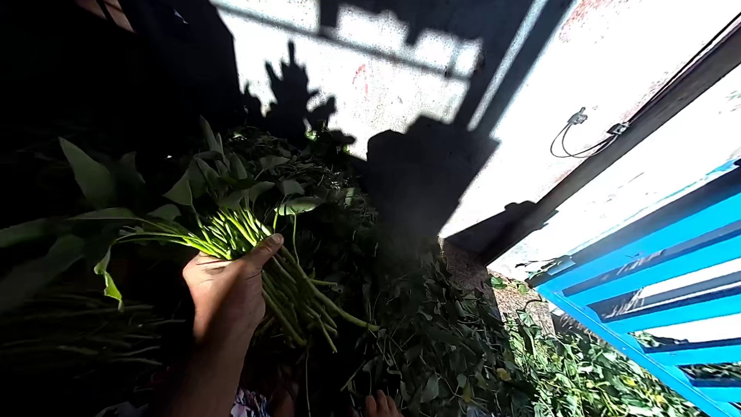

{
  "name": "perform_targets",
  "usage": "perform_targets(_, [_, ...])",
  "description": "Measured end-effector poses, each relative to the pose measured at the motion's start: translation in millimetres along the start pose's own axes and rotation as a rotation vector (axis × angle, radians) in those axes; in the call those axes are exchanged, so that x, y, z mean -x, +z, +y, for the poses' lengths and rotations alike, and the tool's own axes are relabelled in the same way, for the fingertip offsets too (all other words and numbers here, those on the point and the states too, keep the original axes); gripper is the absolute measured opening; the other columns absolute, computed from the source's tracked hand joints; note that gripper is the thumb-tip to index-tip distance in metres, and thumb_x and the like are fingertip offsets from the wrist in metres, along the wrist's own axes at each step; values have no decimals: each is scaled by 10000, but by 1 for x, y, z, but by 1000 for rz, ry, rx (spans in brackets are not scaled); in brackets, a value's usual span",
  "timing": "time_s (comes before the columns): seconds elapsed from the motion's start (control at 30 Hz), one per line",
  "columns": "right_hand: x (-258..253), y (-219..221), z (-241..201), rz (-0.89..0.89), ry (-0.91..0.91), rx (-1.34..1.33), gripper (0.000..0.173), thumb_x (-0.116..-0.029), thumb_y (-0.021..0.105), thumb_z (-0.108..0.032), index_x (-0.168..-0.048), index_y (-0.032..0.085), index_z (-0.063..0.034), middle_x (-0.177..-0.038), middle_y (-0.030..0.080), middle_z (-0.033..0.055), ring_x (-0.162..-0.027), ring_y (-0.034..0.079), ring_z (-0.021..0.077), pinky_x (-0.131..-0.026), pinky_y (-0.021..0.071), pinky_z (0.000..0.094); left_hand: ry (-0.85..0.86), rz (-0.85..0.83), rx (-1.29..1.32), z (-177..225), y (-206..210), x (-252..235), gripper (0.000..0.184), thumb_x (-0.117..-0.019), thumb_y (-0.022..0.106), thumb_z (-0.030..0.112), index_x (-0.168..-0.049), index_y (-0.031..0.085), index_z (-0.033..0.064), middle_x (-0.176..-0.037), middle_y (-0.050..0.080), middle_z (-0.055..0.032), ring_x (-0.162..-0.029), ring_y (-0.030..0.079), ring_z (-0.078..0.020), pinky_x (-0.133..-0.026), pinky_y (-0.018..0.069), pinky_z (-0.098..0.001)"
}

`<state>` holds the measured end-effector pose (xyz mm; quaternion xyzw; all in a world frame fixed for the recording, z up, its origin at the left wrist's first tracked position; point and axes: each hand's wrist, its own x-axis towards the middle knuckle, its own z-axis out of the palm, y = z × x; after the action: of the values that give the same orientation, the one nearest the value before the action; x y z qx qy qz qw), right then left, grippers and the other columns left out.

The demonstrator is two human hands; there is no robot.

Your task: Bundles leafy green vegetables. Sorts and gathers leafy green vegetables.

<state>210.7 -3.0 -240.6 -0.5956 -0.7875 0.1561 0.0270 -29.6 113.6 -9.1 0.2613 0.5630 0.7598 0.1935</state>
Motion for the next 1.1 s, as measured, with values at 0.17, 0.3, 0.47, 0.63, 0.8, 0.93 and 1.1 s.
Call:
perform_targets(0.17, [-72, 13, 20, -154, 189, -33, 406, -1014, 528, -279, -1317, 650, -38, -1320, 640, 207, -1268, 582, 391, -998, 497, 553, -58, -41, -48, -6, 4, 12, 420, -718, 847, -95, -1064, 673, 69, -961, 742, -17, -872, 727, -109, -770, 635, -318])
perform_targets(0.3, [-126, 42, 39, -347, 281, 10, 641, -912, 679, -247, -1497, 483, -75, -1482, 533, 183, -1395, 462, 402, -1060, 422, 615, -201, -67, -23, -16, 13, 19, 367, -715, 837, -124, -1023, 696, 15, -903, 744, -94, -790, 732, -177, -699, 634, -339])
perform_targets(0.47, [-135, 18, 40, -370, 405, -365, 419, -1046, 490, -273, -1392, 576, -53, -1330, 654, 194, -1280, 599, 365, -1055, 456, 598, -307, -79, 24, -14, 13, 18, 365, -722, 789, -175, -1036, 675, -28, -851, 744, -166, -715, 740, -257, -638, 635, -379])
perform_targets(0.63, [-77, -41, 51, 61, 421, -1037, 388, -1062, 414, -262, -1143, 652, 34, -794, 604, 97, -709, 584, 187, -680, 515, 400, -322, -80, 11, -16, 13, 22, 380, -711, 800, -175, -1033, 674, -17, -864, 739, -138, -710, 732, -233, -627, 633, -354])
perform_targets(0.8, [-30, -78, 53, 278, 362, -1218, 278, -1047, 502, -142, -1166, 632, 72, -782, 639, 22, -684, 610, 55, -685, 548, 260, -383, -139, -34, -39, 18, 32, 341, -761, 785, -136, -1062, 644, -60, -842, 736, -184, -690, 738, -286, -622, 641, -394])
perform_targets(0.93, [-10, -84, 39, 326, 153, -1149, 302, -1017, 561, -77, -1251, 609, 109, -1012, 716, 95, -910, 678, 51, -878, 569, 256, -494, -215, -141, -62, 25, 42, 345, -755, 825, -86, -1039, 630, -85, -852, 747, -187, -710, 751, -289, -658, 653, -402])
perform_targets(1.1, [-3, -73, 17, 429, -94, -746, 275, -987, 622, -113, -1149, 692, 98, -1102, 704, 247, -1085, 683, 318, -1011, 530, 477, -520, -373, -184, -76, 26, 55, 550, -696, 884, -5, -1163, 600, -58, -968, 741, -168, -857, 753, -266, -779, 650, -411])
